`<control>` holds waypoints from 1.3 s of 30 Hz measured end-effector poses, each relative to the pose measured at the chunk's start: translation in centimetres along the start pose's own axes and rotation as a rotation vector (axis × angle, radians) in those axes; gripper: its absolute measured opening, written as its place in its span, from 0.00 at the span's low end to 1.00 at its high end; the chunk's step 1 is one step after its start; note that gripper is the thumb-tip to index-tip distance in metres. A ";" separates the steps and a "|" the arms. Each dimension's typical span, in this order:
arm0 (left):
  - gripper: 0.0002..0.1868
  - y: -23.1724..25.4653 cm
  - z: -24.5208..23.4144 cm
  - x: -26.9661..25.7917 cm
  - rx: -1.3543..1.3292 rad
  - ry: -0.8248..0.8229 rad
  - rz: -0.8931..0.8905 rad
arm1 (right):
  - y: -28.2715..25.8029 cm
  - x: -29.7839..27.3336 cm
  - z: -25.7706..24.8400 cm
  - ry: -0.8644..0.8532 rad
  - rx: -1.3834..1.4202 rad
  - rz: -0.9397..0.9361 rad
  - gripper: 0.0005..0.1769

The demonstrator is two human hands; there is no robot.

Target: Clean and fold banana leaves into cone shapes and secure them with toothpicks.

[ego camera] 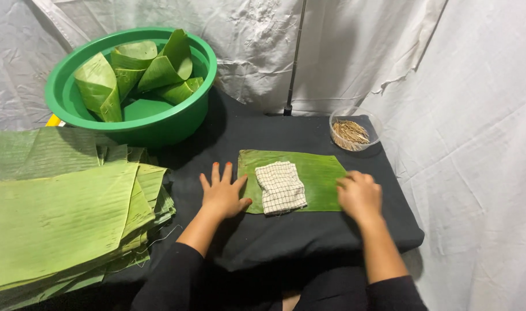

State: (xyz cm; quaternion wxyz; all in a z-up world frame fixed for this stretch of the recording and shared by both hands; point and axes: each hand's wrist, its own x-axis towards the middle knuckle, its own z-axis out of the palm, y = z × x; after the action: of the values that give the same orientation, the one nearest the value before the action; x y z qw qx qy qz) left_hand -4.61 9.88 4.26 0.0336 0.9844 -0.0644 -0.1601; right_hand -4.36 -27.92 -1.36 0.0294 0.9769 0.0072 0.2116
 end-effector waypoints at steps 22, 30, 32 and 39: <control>0.37 -0.1 -2.6 -1.6 -0.042 -0.142 0.020 | -3.2 -0.3 0.2 -0.345 0.243 0.133 0.27; 0.36 0.3 -3.1 -2.0 -0.038 -0.131 0.007 | 2.3 1.0 3.6 -0.094 0.122 0.206 0.19; 0.36 0.3 -3.3 -2.0 -0.027 -0.130 0.005 | -0.4 1.9 2.2 0.004 0.112 0.166 0.19; 0.36 0.0 -2.6 -1.5 -0.009 -0.139 0.010 | -14.8 3.4 1.6 0.041 0.352 -0.189 0.22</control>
State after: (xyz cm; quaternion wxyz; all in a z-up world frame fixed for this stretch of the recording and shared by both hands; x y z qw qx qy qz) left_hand -5.16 10.15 7.20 0.0342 0.9704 -0.0706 -0.2284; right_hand -0.63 -13.13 -2.31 -0.1223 0.9574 0.1362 0.2232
